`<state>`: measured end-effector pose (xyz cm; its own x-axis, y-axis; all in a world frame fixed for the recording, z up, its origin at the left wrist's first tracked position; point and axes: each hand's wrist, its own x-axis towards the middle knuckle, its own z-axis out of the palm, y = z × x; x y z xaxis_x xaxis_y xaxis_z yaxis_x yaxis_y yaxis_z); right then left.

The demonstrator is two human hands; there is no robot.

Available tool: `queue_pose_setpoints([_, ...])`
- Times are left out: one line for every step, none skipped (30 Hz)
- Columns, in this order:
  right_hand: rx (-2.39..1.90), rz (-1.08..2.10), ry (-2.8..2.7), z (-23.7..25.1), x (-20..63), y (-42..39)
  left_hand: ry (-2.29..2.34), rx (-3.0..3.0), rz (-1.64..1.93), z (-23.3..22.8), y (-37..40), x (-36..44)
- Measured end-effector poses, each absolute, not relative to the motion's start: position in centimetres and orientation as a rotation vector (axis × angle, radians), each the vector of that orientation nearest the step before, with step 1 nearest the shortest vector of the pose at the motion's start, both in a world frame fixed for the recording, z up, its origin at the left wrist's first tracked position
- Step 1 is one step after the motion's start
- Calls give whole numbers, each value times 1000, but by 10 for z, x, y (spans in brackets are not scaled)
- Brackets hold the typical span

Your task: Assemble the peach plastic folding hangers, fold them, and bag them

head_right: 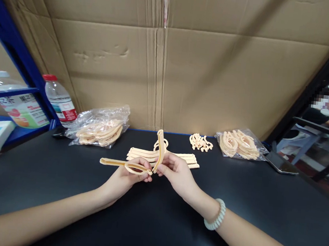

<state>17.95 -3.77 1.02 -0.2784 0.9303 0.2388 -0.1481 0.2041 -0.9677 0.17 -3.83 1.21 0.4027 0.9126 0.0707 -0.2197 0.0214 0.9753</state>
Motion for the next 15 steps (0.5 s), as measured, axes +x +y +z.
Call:
queue_pose_setpoints([-790, 1285, -1450, 11, 179, -38, 728, 1244, 1006, 13, -39, 2])
queue_pose_setpoints([-781, 1277, -1470, 12, 179, -38, 724, 1250, 1004, 13, -39, 2])
queue_pose_setpoints([-772, 1272, -1486, 12, 179, -39, 722, 1254, 1005, 14, -40, 2])
queue_pose_setpoints([-765, 1270, -1497, 13, 179, -39, 724, 1255, 1006, 14, -40, 2])
queue_pose_setpoints([-758, 1269, -1505, 13, 178, -39, 731, 1255, 1007, 14, -40, 2])
queue_pose_setpoints([-754, 1266, -1511, 13, 178, -39, 742, 1257, 1006, 13, -40, 2])
queue_pose_setpoints([-754, 1261, -1518, 12, 178, -39, 752, 1261, 1004, 13, -39, 2])
queue_pose_setpoints([-755, 1252, -1525, 12, 178, -39, 761, 1266, 1001, 13, -39, 2])
queue_pose_setpoints([-758, 1239, -1533, 11, 178, -39, 767, 1271, 1000, 12, -39, 2])
queue_pose_setpoints([-763, 1225, -1540, 10, 178, -39, 772, 1275, 1002, 12, -39, 2])
queue_pose_setpoints([-771, 1213, -1543, 9, 178, -39, 777, 1274, 1008, 12, -39, 2])
queue_pose_setpoints([-779, 1204, -1542, 9, 178, -40, 781, 1272, 1014, 12, -39, 2])
queue_pose_setpoints([-788, 1198, -1537, 8, 178, -40, 786, 1268, 1020, 12, -39, 2])
queue_pose_setpoints([-795, 1197, -1530, 7, 178, -41, 790, 1265, 1023, 12, -39, 2])
queue_pose_setpoints([-801, 1201, -1525, 7, 178, -41, 791, 1265, 1023, 12, -40, 3])
